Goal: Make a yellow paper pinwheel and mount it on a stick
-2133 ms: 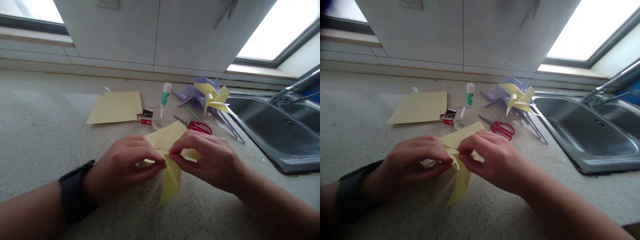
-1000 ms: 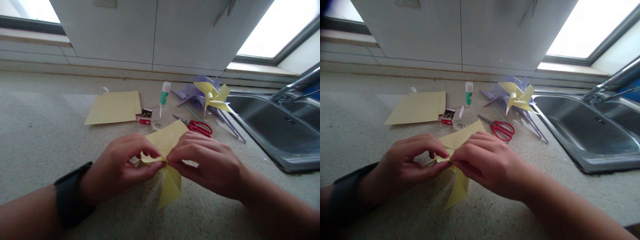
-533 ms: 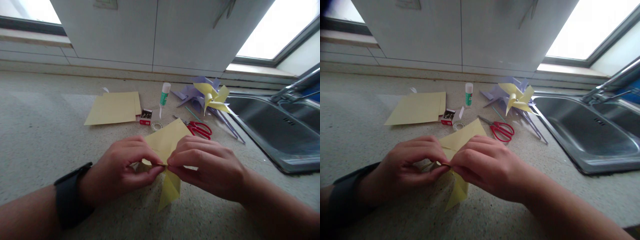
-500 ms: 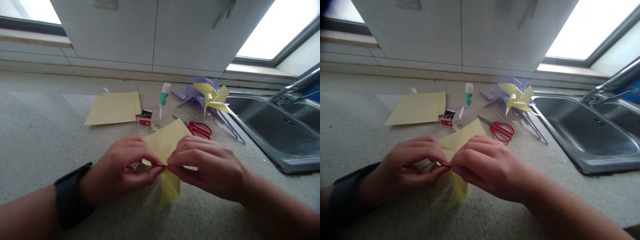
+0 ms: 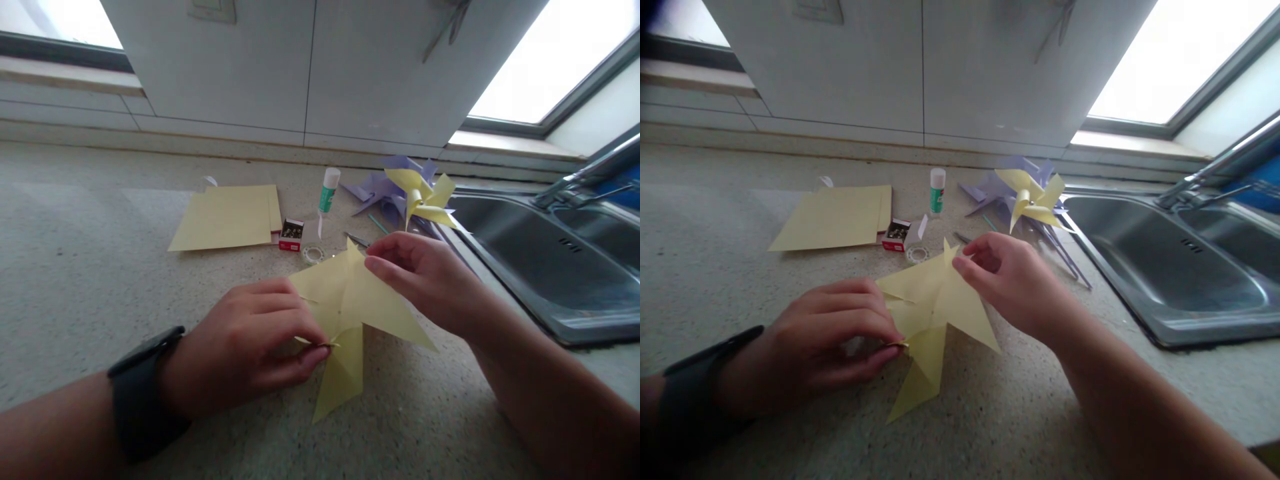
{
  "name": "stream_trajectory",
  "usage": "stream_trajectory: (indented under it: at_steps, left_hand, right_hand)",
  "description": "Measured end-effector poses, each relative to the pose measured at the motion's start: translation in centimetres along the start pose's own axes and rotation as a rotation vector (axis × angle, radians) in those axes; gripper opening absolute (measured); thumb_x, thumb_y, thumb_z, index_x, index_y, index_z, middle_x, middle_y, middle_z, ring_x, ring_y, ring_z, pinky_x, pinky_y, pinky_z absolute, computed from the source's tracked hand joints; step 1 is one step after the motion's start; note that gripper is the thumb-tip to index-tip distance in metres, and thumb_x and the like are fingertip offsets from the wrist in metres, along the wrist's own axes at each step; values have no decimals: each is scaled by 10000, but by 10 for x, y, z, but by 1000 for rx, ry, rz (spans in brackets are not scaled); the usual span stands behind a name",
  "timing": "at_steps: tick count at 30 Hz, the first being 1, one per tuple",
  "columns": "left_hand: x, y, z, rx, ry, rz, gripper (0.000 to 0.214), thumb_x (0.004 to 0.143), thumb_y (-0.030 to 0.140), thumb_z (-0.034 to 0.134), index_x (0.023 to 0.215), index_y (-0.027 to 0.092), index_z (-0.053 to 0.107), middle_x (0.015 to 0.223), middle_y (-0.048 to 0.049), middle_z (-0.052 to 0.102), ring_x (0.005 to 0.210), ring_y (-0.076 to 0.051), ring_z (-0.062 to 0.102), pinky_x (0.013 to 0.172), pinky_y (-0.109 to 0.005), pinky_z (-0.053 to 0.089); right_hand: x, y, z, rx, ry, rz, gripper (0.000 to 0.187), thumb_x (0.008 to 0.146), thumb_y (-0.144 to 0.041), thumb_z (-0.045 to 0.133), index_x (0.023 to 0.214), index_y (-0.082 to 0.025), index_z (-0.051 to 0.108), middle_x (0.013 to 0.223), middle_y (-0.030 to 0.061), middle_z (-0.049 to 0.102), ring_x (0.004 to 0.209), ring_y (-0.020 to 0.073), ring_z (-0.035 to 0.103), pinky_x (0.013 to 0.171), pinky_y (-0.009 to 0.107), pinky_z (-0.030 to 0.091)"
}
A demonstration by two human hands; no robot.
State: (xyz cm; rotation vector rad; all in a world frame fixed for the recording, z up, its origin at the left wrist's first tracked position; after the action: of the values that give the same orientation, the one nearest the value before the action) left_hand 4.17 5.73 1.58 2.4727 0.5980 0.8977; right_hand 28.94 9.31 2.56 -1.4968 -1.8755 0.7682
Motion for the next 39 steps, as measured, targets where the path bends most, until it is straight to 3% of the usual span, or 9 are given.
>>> stream_trajectory:
  at_steps: [5, 11, 16, 19, 23, 26, 34, 39]
  left_hand:
    - [1, 4, -1, 99, -37, 21, 25, 921, 182, 665, 896, 186, 660, 814, 5, 712, 755, -145, 601, 693, -280, 481]
    - [14, 14, -16, 329, -20, 59, 122, 958, 210, 621, 854, 166, 668, 787, -10, 689, 733, -155, 596, 662, -283, 464]
    - [18, 18, -30, 377, 118, 13, 52, 928, 219, 674, 956, 176, 683, 864, -17, 713, 831, -179, 614, 749, -314, 493]
    - [15, 23, -32, 433, 171, 70, 84, 905, 197, 706, 984, 179, 686, 888, -14, 728, 841, -183, 611, 765, -327, 496]
    - [16, 33, -32, 503, 186, 168, 74, 918, 192, 691, 992, 191, 685, 916, -7, 750, 874, -201, 613, 793, -360, 474]
    - [18, 36, -31, 525, 211, 192, 54, 931, 208, 678, 983, 198, 689, 915, -7, 757, 889, -211, 612, 797, -373, 450]
    - [6, 29, -30, 532, 103, 237, 105, 952, 167, 641, 1039, 175, 699, 941, -17, 764, 923, -204, 625, 839, -365, 451]
    - [6, 33, -30, 567, 55, 298, 166, 1005, 157, 545, 996, 164, 712, 940, -7, 785, 928, -192, 646, 848, -359, 458]
  right_hand:
    - [-2, 0, 4, 106, -62, 7, 192, 825, -376, 727, 872, -190, 722, 717, 32, 707, 586, 138, 616, 479, 249, 484]
    - [0, -6, 0, 216, 64, -85, 128, 820, -309, 726, 834, -182, 715, 735, 27, 714, 607, 126, 649, 530, 238, 533]
    - [-12, -21, -10, 2, 357, -407, 83, 832, -154, 696, 904, -192, 681, 782, 5, 695, 670, 112, 643, 628, 247, 543]
    - [-23, -33, -11, -176, 413, -657, 172, 807, -61, 690, 932, -180, 677, 822, 16, 688, 704, 109, 629, 647, 252, 522]
    - [-29, -41, -7, -245, 369, -855, 209, 806, -40, 702, 965, -175, 687, 843, 29, 685, 732, 123, 627, 651, 271, 515]
    - [-29, -41, -5, -254, 284, -889, 222, 802, -44, 691, 983, -171, 676, 903, 40, 691, 764, 131, 636, 673, 284, 527]
    - [-23, -34, 2, -30, -7, -748, 112, 853, -79, 638, 925, -165, 645, 1055, 67, 644, 888, 126, 635, 744, 256, 539]
    - [-19, -28, 6, 13, -130, -600, 87, 890, -119, 622, 844, -189, 600, 1135, 44, 657, 695, 72, 604, 621, 230, 520]
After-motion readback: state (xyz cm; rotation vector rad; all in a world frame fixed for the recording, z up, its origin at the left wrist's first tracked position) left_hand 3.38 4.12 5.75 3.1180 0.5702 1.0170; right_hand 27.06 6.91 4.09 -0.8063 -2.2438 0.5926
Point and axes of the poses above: each hand's wrist, its own x-axis towards the middle knuckle, its own z-axis out of the palm, y = z × x, the point moved 2 cm from there along x, towards the middle knuckle
